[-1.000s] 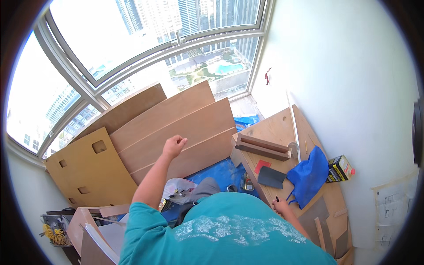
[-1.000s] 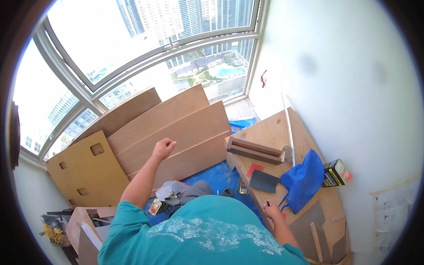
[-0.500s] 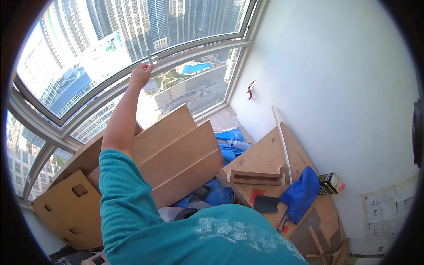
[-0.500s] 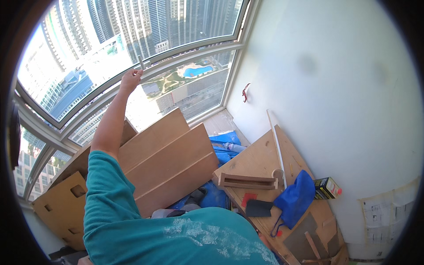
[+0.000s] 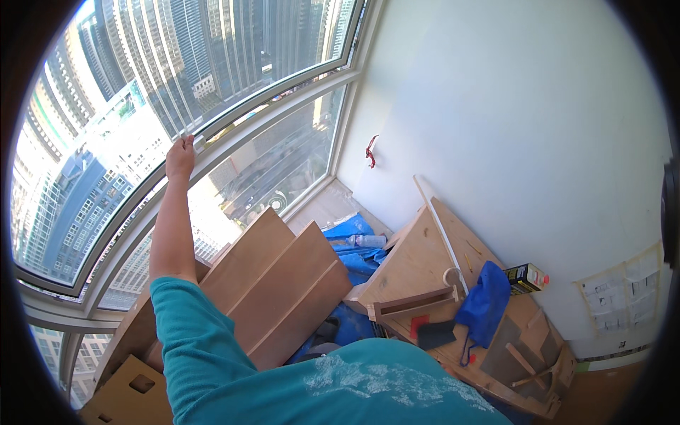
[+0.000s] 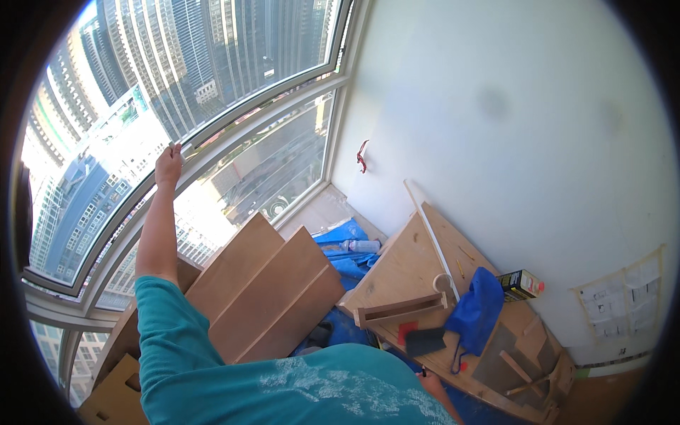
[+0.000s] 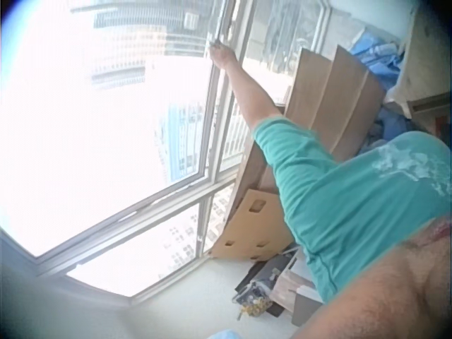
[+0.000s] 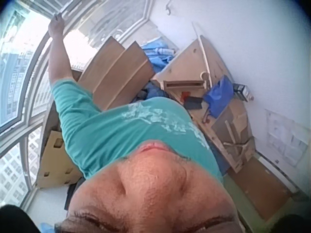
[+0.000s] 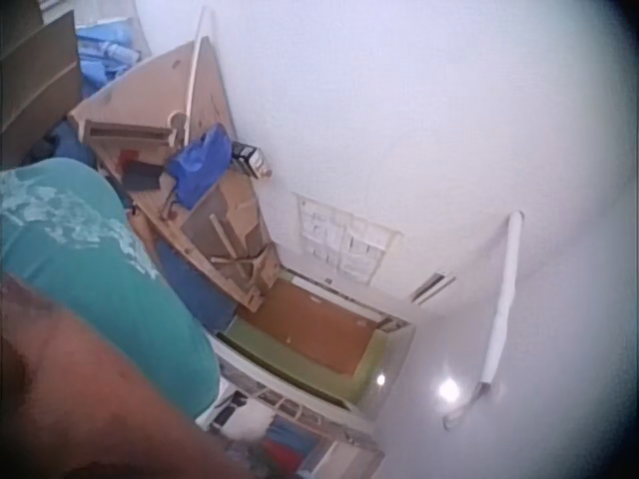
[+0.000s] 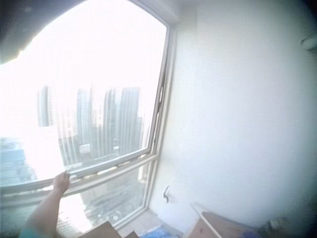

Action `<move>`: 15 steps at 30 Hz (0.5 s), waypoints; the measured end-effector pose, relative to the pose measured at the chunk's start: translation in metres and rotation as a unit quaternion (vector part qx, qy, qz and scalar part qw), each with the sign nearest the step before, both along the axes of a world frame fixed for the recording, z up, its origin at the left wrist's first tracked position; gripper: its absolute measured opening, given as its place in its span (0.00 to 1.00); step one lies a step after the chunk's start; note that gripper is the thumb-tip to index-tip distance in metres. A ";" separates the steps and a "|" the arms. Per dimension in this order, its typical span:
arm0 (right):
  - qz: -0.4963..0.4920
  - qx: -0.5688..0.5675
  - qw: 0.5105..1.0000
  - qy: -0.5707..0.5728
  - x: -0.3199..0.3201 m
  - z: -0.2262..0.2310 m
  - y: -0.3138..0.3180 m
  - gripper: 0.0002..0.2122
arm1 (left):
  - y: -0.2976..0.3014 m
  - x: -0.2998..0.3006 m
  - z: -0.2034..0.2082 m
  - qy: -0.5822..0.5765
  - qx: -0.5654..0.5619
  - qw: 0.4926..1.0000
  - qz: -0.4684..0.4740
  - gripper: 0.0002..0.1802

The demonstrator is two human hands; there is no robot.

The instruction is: The person assembles a wooden cabinet by handling panels, using a utility knife to trim edges, and tapping pieces together with a rubber mallet. They move around the room to retrieve parts and tools, then fit a panel into the cabinet frame.

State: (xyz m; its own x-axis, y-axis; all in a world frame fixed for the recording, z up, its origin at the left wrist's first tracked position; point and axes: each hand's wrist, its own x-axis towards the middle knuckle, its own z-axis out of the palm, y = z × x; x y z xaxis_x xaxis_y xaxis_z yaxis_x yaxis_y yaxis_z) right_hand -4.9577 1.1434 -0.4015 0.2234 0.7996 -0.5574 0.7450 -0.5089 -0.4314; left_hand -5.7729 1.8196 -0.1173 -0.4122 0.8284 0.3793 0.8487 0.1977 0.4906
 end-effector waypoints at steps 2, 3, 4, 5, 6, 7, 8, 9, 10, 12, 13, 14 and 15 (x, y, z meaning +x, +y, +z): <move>-0.001 -0.012 1.000 -0.004 -0.005 0.012 0.004 0.22 | 0.000 0.003 -0.002 -0.004 0.006 1.000 -0.006 0.30; -0.066 -0.013 0.997 0.035 -0.006 0.014 0.004 0.21 | 0.002 0.006 -0.004 -0.008 0.000 1.000 -0.010 0.30; -0.131 -0.012 0.989 0.070 0.001 0.012 -0.002 0.21 | 0.005 0.009 -0.007 -0.014 -0.005 1.000 -0.015 0.29; -0.159 -0.032 0.984 0.073 0.010 0.012 -0.010 0.20 | 0.010 0.013 -0.010 -0.021 -0.010 1.000 -0.020 0.29; -0.175 -0.053 0.979 0.088 -0.004 0.022 0.009 0.19 | 0.008 0.005 -0.009 -0.021 -0.013 1.000 -0.017 0.28; -0.153 -0.096 0.981 0.071 -0.011 0.043 0.026 0.18 | 0.007 -0.003 -0.008 -0.018 -0.015 1.000 -0.012 0.28; -0.132 -0.136 0.980 0.053 -0.025 0.070 0.043 0.18 | 0.008 -0.009 -0.004 -0.015 -0.014 1.000 -0.008 0.28; -0.135 -0.115 0.983 0.052 -0.042 0.091 0.055 0.17 | 0.011 -0.013 -0.001 -0.016 -0.012 1.000 -0.007 0.28; -0.142 -0.089 0.985 0.048 -0.056 0.111 0.064 0.17 | 0.019 -0.015 -0.001 -0.014 -0.011 1.000 0.002 0.28; -0.172 -0.081 0.981 0.040 -0.067 0.138 0.075 0.17 | 0.032 -0.017 0.002 -0.022 -0.022 0.999 0.021 0.28; -0.193 -0.099 0.975 0.042 -0.070 0.145 0.079 0.18 | 0.036 -0.017 0.008 -0.025 -0.028 0.999 0.031 0.28; -0.214 -0.113 0.969 0.046 -0.075 0.150 0.078 0.18 | 0.032 -0.005 0.024 -0.046 -0.055 0.997 0.035 0.28; -0.234 -0.126 0.963 0.048 -0.080 0.155 0.077 0.18 | 0.044 -0.010 0.016 -0.026 -0.051 0.998 0.039 0.28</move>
